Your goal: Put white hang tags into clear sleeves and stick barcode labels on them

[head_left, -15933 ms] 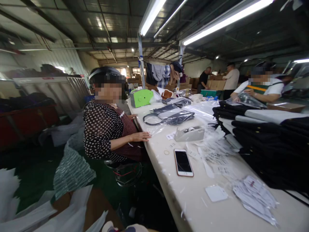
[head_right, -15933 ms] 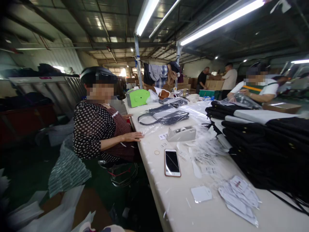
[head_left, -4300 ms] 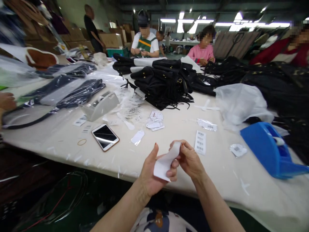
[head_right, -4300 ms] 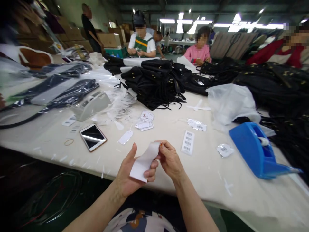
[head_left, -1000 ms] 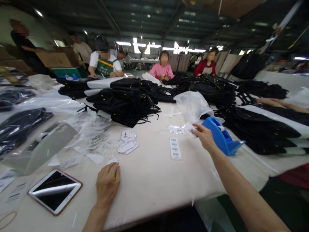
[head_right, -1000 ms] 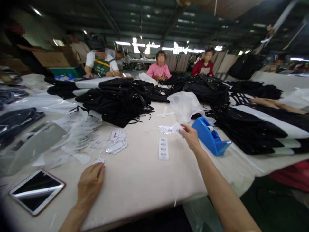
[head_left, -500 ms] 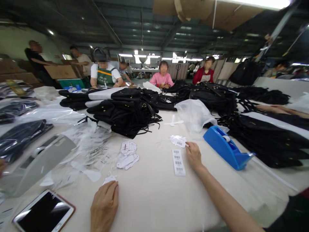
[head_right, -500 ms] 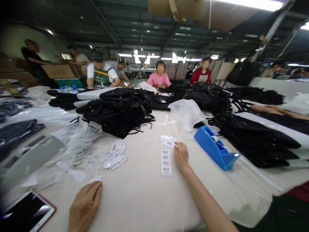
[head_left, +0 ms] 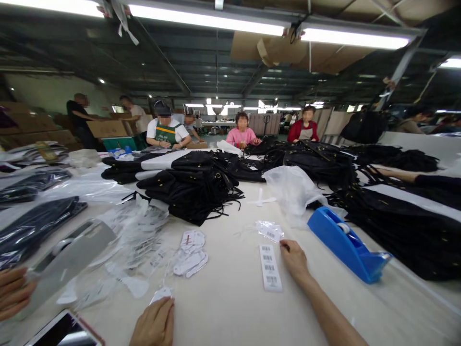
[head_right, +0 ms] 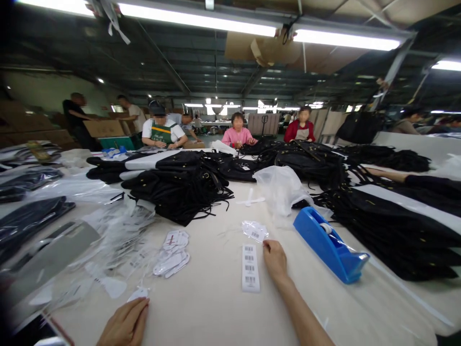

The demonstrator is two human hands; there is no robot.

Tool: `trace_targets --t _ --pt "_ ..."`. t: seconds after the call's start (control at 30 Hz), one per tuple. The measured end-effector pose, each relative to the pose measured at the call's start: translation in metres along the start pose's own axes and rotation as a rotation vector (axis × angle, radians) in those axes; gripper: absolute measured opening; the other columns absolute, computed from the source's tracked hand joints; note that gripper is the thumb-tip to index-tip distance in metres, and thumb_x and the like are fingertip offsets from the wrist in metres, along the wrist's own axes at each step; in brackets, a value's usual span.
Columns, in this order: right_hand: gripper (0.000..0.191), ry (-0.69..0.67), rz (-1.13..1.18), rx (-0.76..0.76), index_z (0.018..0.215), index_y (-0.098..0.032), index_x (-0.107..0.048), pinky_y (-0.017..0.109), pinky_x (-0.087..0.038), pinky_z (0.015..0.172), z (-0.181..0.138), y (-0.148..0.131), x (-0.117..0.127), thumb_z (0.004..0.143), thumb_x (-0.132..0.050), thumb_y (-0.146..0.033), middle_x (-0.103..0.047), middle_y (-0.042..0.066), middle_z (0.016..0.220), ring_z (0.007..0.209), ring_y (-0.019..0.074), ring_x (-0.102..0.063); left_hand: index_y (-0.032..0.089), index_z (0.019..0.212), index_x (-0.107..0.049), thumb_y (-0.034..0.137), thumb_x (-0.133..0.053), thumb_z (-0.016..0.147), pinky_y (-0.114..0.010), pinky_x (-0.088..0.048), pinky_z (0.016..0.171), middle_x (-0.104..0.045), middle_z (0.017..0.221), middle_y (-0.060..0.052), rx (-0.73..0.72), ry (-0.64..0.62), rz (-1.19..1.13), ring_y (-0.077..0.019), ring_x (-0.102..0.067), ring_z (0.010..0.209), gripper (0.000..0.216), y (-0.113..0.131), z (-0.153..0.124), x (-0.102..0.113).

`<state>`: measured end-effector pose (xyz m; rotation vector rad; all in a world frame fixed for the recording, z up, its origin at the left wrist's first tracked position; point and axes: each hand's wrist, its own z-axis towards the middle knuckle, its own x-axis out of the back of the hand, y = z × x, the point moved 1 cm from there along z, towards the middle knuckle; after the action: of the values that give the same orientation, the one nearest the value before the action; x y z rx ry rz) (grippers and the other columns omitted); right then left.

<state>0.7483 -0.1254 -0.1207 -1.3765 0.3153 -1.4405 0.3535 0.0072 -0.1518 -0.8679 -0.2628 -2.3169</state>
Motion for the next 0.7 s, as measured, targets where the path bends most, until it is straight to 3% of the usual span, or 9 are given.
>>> trace_targets --t 0.07,0.17,0.23,0.3,0.37,0.5,0.57,0.7 --pt "0.015 0.01 -0.008 -0.055 0.071 -0.013 -0.064 0.034 -0.045 0.065 0.027 -0.015 0.016 0.062 -0.056 -0.022 -0.062 0.007 0.069 0.065 0.0214 -0.057 0.017 0.085 -0.06 0.022 -0.044 0.083 -0.028 -0.046 0.074 -0.065 0.086 -0.005 0.087 -0.033 -0.021 -0.0166 -0.059 0.079 0.017 0.009 0.005 0.008" --pt "0.037 0.149 -0.029 -0.085 0.103 -0.003 -0.057 0.038 -0.041 0.078 0.072 -0.049 0.041 0.073 -0.049 -0.024 -0.06 0.017 0.094 0.086 0.0238 -0.055 0.016 0.084 -0.059 0.017 -0.044 0.083 -0.028 -0.045 0.071 -0.064 0.083 -0.006 0.13 -0.06 -0.043 -0.0162 -0.058 0.077 0.015 0.021 0.014 0.016" --pt "0.041 0.285 -0.002 -0.03 0.112 -0.003 -0.051 0.036 -0.038 0.084 0.081 -0.076 0.047 0.078 -0.046 -0.024 -0.056 0.017 0.104 0.094 0.0216 -0.052 0.015 0.084 -0.059 0.015 -0.045 0.082 -0.028 -0.045 0.072 -0.064 0.083 -0.006 0.16 -0.067 -0.041 -0.0165 -0.058 0.079 0.014 0.024 0.017 0.019" --pt "0.039 0.312 0.129 0.148 0.116 -0.009 -0.049 0.032 -0.041 0.079 0.059 -0.101 0.039 0.082 -0.044 -0.029 -0.058 0.012 0.1 0.088 0.0178 -0.054 0.015 0.085 -0.059 0.013 -0.046 0.081 -0.029 -0.045 0.071 -0.064 0.083 -0.007 0.186 -0.063 -0.036 -0.0168 -0.058 0.079 0.013 0.025 0.018 0.02" --pt "0.032 0.255 0.201 0.38 0.109 -0.014 -0.054 0.033 -0.042 0.079 0.007 -0.115 0.017 0.085 -0.045 -0.032 -0.059 0.009 0.098 0.085 0.0175 -0.054 0.015 0.086 -0.059 0.012 -0.046 0.081 -0.029 -0.045 0.071 -0.064 0.084 -0.007 0.207 -0.058 -0.041 -0.0171 -0.057 0.079 0.014 0.027 0.017 0.021" --pt "0.029 -0.25 0.05 0.852 0.109 -0.017 -0.056 0.038 -0.043 0.082 -0.11 -0.105 -0.052 0.087 -0.041 -0.03 -0.06 0.011 0.102 0.096 0.0225 -0.054 0.016 0.086 -0.06 0.011 -0.045 0.081 -0.031 -0.044 0.072 -0.064 0.086 -0.007 0.249 -0.088 -0.093 -0.0178 -0.057 0.082 0.017 0.027 0.019 0.023" --pt "0.029 -0.421 -0.096 0.93 0.111 -0.017 -0.055 0.041 -0.04 0.087 -0.141 -0.094 -0.076 0.088 -0.039 -0.025 -0.057 0.012 0.111 0.105 0.0248 -0.049 0.016 0.086 -0.06 0.012 -0.045 0.081 -0.032 -0.043 0.074 -0.063 0.088 -0.007 0.291 -0.14 -0.115 -0.0184 -0.057 0.085 0.016 0.023 0.028 0.024" --pt "0.03 -0.463 -0.169 0.937 0.114 -0.015 -0.053 0.041 -0.038 0.091 -0.148 -0.082 -0.086 0.088 -0.04 -0.025 -0.054 0.012 0.116 0.109 0.0249 -0.046 0.016 0.087 -0.061 0.015 -0.048 0.079 -0.033 -0.04 0.083 -0.063 0.094 -0.007 0.463 -0.33 -0.122 -0.019 -0.054 0.093 0.015 0.003 0.067 0.017"
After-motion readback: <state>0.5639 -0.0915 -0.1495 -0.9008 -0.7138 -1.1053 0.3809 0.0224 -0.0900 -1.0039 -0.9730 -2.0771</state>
